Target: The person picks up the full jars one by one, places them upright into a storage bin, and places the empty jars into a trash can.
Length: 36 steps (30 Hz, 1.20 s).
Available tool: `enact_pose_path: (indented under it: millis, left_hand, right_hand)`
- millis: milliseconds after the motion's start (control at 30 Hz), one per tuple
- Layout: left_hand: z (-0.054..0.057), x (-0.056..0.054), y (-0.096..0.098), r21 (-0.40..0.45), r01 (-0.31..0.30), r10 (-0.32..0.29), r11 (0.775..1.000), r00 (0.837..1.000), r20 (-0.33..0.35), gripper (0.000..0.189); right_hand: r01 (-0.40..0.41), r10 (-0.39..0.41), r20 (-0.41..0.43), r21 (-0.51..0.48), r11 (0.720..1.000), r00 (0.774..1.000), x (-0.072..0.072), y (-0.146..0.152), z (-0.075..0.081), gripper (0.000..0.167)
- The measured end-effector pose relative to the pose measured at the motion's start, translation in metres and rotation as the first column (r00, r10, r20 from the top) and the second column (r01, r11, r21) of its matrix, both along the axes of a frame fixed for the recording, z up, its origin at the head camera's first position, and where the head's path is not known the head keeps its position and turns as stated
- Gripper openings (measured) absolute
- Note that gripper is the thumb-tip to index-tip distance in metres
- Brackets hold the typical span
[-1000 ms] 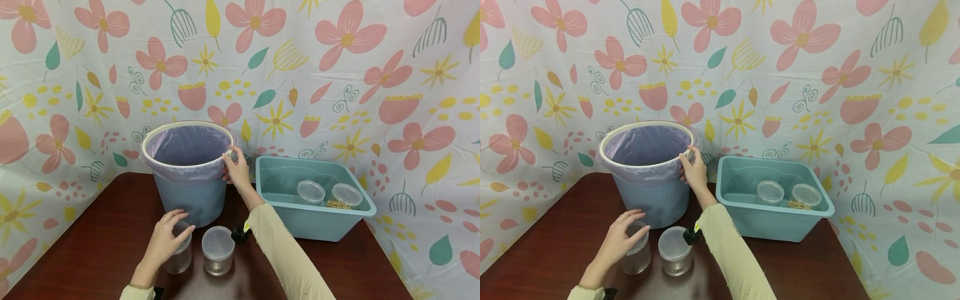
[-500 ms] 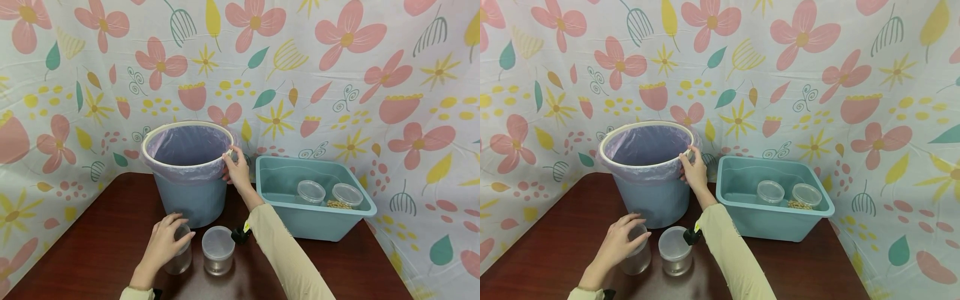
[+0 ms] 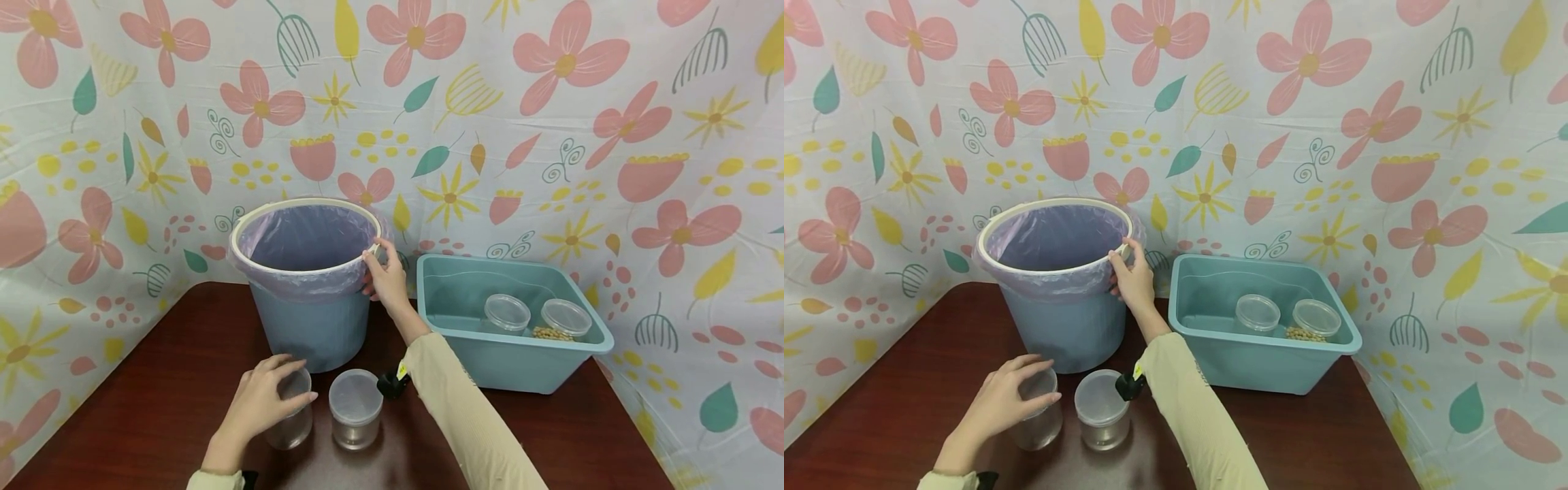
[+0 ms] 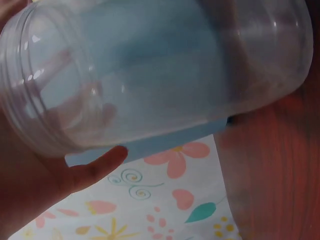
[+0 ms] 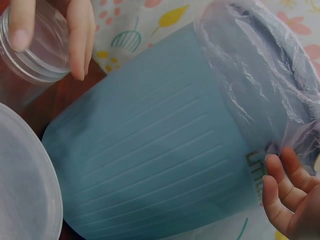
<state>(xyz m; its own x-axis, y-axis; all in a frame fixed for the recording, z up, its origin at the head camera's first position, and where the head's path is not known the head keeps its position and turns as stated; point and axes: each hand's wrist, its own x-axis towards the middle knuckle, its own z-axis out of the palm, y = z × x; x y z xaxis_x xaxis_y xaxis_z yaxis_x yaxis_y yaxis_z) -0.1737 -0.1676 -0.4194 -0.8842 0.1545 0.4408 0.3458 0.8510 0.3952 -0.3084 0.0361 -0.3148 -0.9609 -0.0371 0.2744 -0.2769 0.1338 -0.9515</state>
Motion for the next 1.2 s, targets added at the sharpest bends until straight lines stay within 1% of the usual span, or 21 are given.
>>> enact_pose_path:
  millis: [133,233,333,433,500,567,700,767,900,1000,1200]
  left_hand:
    - [0.003,0.004,-0.006,0.008,0.011,-0.012,1.000,0.997,0.078,0.067]
    - [0.005,0.007,-0.010,0.019,0.023,-0.025,1.000,0.995,0.102,0.072]
    - [0.006,0.009,-0.014,0.030,0.052,-0.055,0.998,0.992,0.113,0.073]
    - [0.006,0.011,-0.017,0.061,0.073,-0.081,0.995,0.988,0.134,0.072]
    - [0.006,0.011,-0.018,0.088,0.073,-0.086,0.993,0.985,0.148,0.071]
    - [0.006,0.012,-0.019,0.112,0.058,-0.075,0.992,0.986,0.152,0.069]
    - [0.006,0.012,-0.019,0.146,0.028,-0.046,0.989,0.991,0.124,0.065]
    - [0.006,0.011,-0.019,0.161,0.024,-0.041,0.987,0.994,0.103,0.063]
    - [0.007,0.009,-0.018,0.187,0.043,-0.053,0.981,0.997,0.053,0.063]
    - [0.009,0.007,-0.018,0.198,0.069,-0.072,0.978,0.997,0.011,0.063]
    - [0.015,0.005,-0.017,0.211,0.084,-0.082,0.974,0.996,-0.022,0.063]
  right_hand:
    - [-0.001,0.001,-0.006,0.003,1.000,1.000,0.000,0.000,0.000,0.046]
    - [-0.004,0.004,-0.005,0.002,1.000,1.000,0.000,0.000,0.000,0.046]
    - [-0.007,0.007,-0.004,0.001,1.000,1.000,0.000,0.001,0.000,0.047]
    - [-0.006,0.006,-0.005,0.000,1.000,1.000,0.000,0.001,0.000,0.047]
    - [-0.005,0.005,-0.006,0.001,1.000,1.000,0.000,0.001,0.000,0.047]
    - [-0.003,0.003,-0.005,0.005,1.000,1.000,0.000,0.001,-0.001,0.047]
    - [0.001,-0.001,-0.004,0.013,1.000,1.000,0.000,0.001,-0.001,0.047]
    - [0.003,-0.003,-0.003,0.016,1.000,1.000,0.000,0.002,-0.001,0.047]
    - [0.006,-0.006,0.009,0.016,1.000,1.000,0.000,0.002,-0.002,0.044]
    - [0.004,-0.004,0.014,0.007,1.000,1.000,-0.001,0.001,-0.001,0.043]
    - [-0.010,0.010,0.011,-0.011,1.000,1.000,0.000,0.001,0.002,0.041]
